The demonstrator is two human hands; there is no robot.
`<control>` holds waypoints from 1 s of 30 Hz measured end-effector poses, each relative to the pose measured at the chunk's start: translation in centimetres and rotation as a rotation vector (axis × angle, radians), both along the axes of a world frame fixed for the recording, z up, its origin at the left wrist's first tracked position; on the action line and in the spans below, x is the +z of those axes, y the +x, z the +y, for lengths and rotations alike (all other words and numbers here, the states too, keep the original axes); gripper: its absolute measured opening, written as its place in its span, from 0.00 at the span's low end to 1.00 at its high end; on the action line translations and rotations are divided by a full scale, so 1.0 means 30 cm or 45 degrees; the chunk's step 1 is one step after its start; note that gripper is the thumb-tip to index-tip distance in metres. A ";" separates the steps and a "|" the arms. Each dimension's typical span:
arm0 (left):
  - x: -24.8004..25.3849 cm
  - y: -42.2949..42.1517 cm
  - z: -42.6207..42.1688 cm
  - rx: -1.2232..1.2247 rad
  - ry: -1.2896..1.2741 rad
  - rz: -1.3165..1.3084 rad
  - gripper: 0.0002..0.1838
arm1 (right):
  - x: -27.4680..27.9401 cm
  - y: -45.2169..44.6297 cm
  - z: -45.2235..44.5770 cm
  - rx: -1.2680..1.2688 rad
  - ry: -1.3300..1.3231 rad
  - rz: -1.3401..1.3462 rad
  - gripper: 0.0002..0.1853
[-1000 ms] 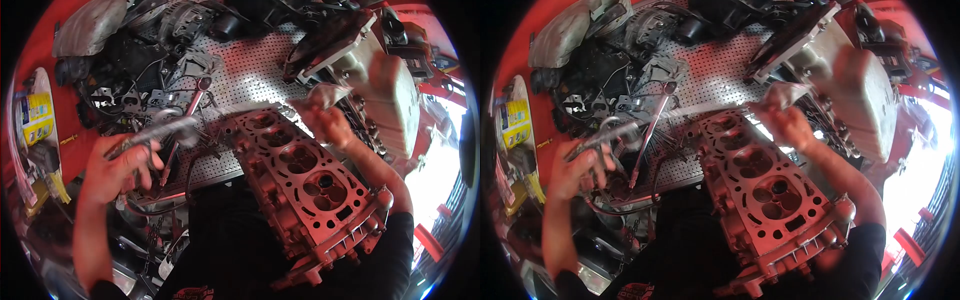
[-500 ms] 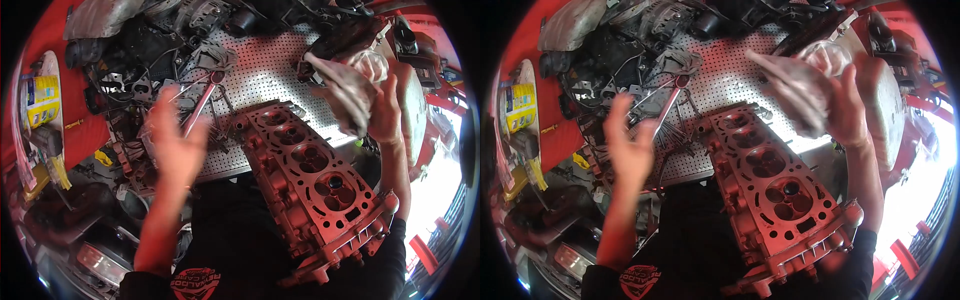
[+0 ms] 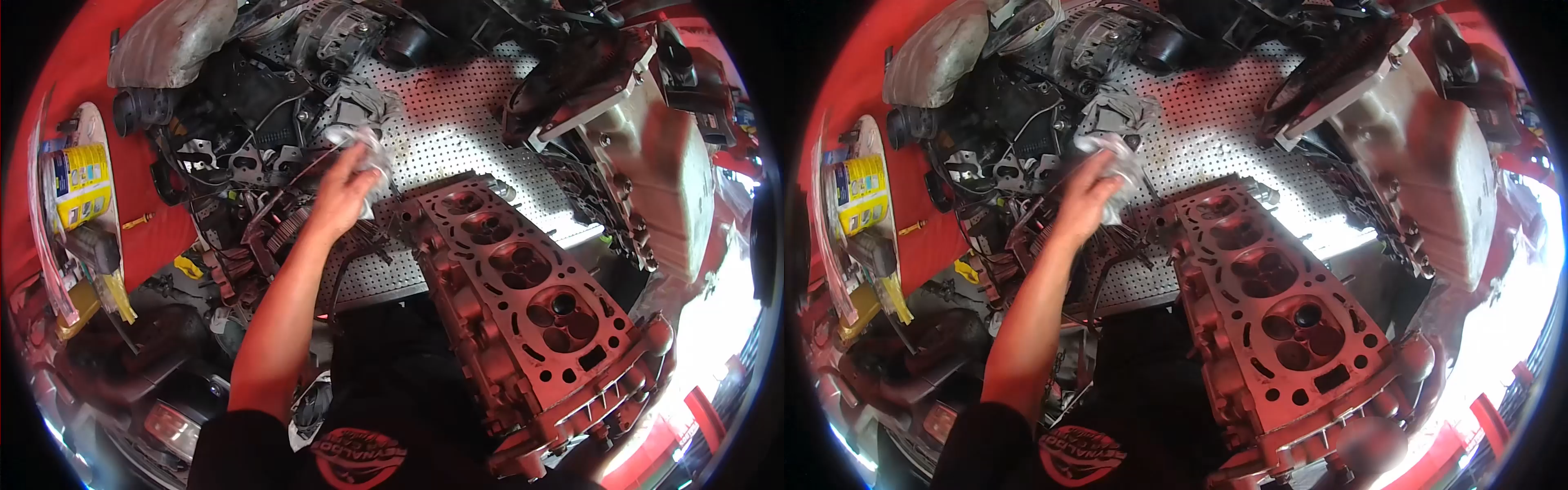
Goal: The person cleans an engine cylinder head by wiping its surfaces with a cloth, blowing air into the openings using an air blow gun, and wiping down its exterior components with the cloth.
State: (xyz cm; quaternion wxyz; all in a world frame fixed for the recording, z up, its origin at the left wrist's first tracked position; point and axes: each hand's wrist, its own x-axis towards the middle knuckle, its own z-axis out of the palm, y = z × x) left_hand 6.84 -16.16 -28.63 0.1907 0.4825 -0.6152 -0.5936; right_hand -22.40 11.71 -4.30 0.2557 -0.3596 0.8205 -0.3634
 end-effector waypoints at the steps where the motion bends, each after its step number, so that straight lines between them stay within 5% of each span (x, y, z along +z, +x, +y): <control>1: -0.075 -0.008 0.011 -0.104 0.083 -0.045 0.28 | -0.003 0.029 0.052 -0.047 0.021 0.054 0.56; 3: -0.135 -0.109 -0.009 -0.296 0.136 -0.248 0.27 | -0.015 0.073 0.123 -0.131 0.057 0.139 0.55; 7: -0.204 -0.447 -0.061 -0.503 -0.179 -0.054 0.24 | -0.027 0.146 0.197 -0.250 0.121 0.255 0.54; 9: -0.328 -0.615 -0.089 -0.938 -0.599 0.062 0.25 | -0.026 0.173 0.212 -0.299 0.137 0.290 0.53; 11: -0.335 -0.645 -0.035 -1.577 -0.684 -0.350 0.23 | -0.029 0.189 0.213 -0.326 0.146 0.311 0.53; 12: -0.435 -0.609 0.004 -1.626 -0.945 -0.199 0.24 | -0.024 0.197 0.224 -0.339 0.151 0.329 0.53; 15: -0.347 -0.497 -0.081 -2.201 -1.026 -0.451 0.34 | -0.023 0.211 0.237 -0.365 0.155 0.355 0.52; 17: -0.533 -0.403 -0.155 -1.789 -1.259 -0.058 0.25 | -0.020 0.213 0.236 -0.362 0.166 0.371 0.51; 21: -0.391 -0.478 -0.321 -1.083 -0.943 -0.484 0.24 | -0.016 0.221 0.236 -0.365 0.176 0.406 0.50; 23: -0.300 -0.500 -0.263 -0.964 -0.545 -0.314 0.19 | -0.017 0.212 0.235 -0.350 0.164 0.427 0.50; 25: -0.142 -0.489 -0.089 -0.927 0.248 -0.043 0.16 | -0.003 0.210 0.237 -0.350 0.178 0.442 0.49; 27: -0.157 -0.470 0.165 -0.712 -0.637 0.483 0.16 | 0.008 0.207 0.234 -0.347 0.176 0.462 0.49; 29: -0.201 -0.456 0.142 -0.994 0.209 0.059 0.17 | 0.019 0.189 0.228 -0.324 0.165 0.485 0.48; 30: -0.243 -0.459 0.126 -1.031 0.063 -0.029 0.19 | 0.026 0.183 0.216 -0.305 0.162 0.498 0.48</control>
